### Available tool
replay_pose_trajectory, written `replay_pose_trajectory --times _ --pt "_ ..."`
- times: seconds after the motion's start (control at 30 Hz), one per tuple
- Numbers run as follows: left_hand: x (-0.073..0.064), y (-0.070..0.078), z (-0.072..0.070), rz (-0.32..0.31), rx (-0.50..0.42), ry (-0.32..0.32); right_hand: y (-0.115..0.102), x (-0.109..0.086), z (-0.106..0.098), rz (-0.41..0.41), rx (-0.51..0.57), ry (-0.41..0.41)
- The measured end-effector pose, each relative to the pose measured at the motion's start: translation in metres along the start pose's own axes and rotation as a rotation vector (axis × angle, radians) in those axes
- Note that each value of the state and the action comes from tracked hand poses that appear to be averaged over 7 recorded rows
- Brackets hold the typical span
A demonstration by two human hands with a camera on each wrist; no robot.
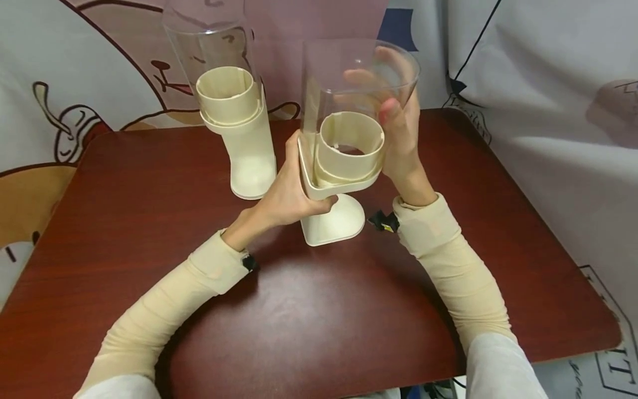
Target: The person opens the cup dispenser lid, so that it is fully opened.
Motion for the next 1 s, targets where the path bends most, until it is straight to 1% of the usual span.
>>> replay_pose_trajectory --times 0.07,0.2,0.3,0.37,0.47,0.6,0.7,0.8,0.87,0.93,1.0 --pt "0.0 0.0 -0.003 0.01 -0.008 0.002 0.003 0.001 0.002 0.015 0.015 0.002" --pt "-0.005 -0.001 -0.01 0.065 -0.022 0.005 0.006 0.001 0.007 -0.03 -0.073 0.044" --pt "-0.008 0.002 -0.013 0.108 -0.066 0.014 0.005 0.001 0.01 -0.062 -0.129 0.088" --pt "-0.008 0.004 -0.013 0.102 -0.113 0.017 0.003 0.0 0.01 -0.066 -0.103 0.095" --pt "-0.007 0.005 -0.008 0.062 -0.157 0.014 -0.001 -0.002 0.008 -0.069 -0.043 0.099" --pt "-0.006 0.004 0.002 0.006 -0.169 -0.005 -0.01 -0.005 0.002 -0.101 0.011 0.11" --pt "-0.004 0.005 0.005 -0.019 -0.177 -0.012 -0.015 -0.005 -0.001 -0.124 0.026 0.122" --pt "-0.002 0.007 0.006 -0.025 -0.175 -0.019 -0.019 -0.003 -0.001 -0.142 0.037 0.124" --pt "-0.001 0.009 0.006 -0.018 -0.162 -0.017 -0.022 -0.002 -0.001 -0.142 0.022 0.123" --pt "-0.001 0.011 0.006 0.0 -0.148 -0.01 -0.023 0.0 0.0 -0.134 0.009 0.119" --pt "-0.002 0.014 0.005 0.026 -0.138 0.002 -0.023 0.001 0.001 -0.107 -0.005 0.124"
Point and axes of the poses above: each hand's wrist, its own x-axis towards the middle knuckle, its own z-axis out of the palm, y = z × x, the point moved 9 cm from there along x, towards the middle knuckle, and after that the axes turned 11 degrees about -x, right-handed, at the moved point
